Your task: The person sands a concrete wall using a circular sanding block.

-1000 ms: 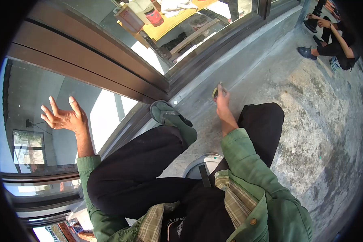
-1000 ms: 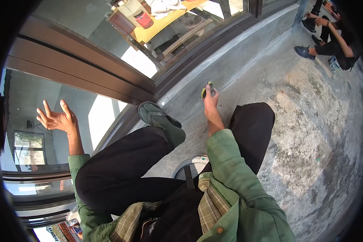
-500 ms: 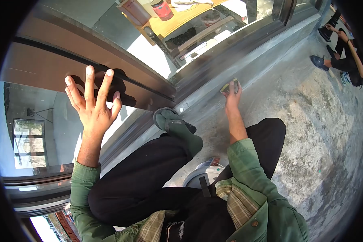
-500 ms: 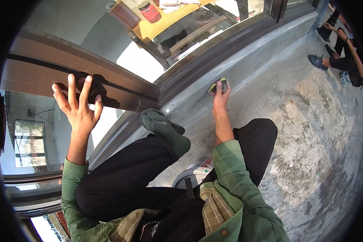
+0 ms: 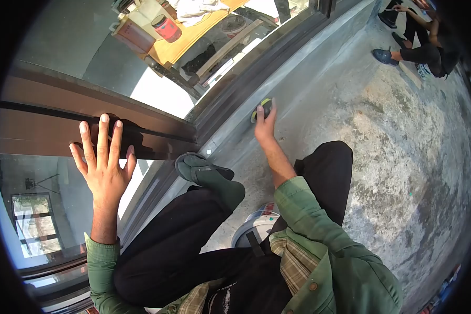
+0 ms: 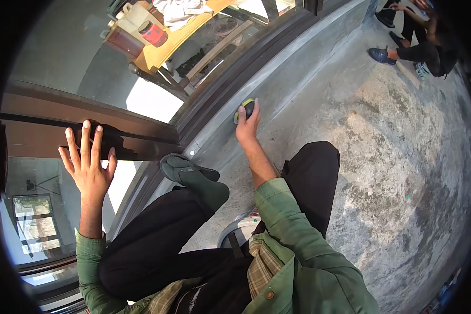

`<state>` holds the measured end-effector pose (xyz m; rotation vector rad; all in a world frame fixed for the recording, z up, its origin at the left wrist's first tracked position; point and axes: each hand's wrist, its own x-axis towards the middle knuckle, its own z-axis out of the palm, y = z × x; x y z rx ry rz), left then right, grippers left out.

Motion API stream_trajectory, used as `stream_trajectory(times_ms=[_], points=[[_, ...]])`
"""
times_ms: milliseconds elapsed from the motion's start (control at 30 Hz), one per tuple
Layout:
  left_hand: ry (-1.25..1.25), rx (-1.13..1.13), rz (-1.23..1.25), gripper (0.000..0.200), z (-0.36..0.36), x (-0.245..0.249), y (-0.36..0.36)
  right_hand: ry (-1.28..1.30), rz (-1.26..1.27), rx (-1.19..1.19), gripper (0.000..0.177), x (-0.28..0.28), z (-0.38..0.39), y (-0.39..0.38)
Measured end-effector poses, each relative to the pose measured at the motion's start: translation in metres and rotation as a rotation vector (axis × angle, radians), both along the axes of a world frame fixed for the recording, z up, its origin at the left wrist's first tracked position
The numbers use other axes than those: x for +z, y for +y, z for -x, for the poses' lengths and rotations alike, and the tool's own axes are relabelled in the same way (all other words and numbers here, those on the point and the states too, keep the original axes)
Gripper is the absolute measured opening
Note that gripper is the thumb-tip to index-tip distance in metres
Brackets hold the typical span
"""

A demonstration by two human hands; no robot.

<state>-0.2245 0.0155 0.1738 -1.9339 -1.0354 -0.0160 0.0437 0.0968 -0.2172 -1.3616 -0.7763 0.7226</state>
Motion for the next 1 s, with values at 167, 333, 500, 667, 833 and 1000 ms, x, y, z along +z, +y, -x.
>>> stream_trajectory(times_ms=[167, 333, 500, 667, 833, 1000], points=[[-0.032, -0.024, -0.009, 0.063, -0.001, -0.003, 0.001, 0.375, 0.090, 0.027, 0.072, 0.009, -0.017, 0.003], [-0.025, -0.028, 0.001, 0.063, -0.002, -0.003, 0.001, 0.554, 0.005, 0.078, 0.061, 0.028, -0.016, 0.000], [-0.031, -0.049, -0.020, 0.064, -0.002, -0.004, 0.004, 0.543, -0.054, 0.065, 0.059, 0.016, -0.023, 0.003], [-0.022, -0.032, -0.004, 0.065, -0.001, -0.004, 0.002, 0.659, 0.045, 0.112, 0.063, 0.027, -0.008, -0.006], [-0.031, -0.016, 0.011, 0.065, -0.001, -0.004, 0.002, 0.700, -0.046, 0.072, 0.067, 0.006, -0.004, 0.003], [-0.038, -0.031, -0.004, 0.065, 0.000, -0.005, 0.003, 0.724, 0.027, 0.094, 0.066, 0.034, -0.007, -0.008]])
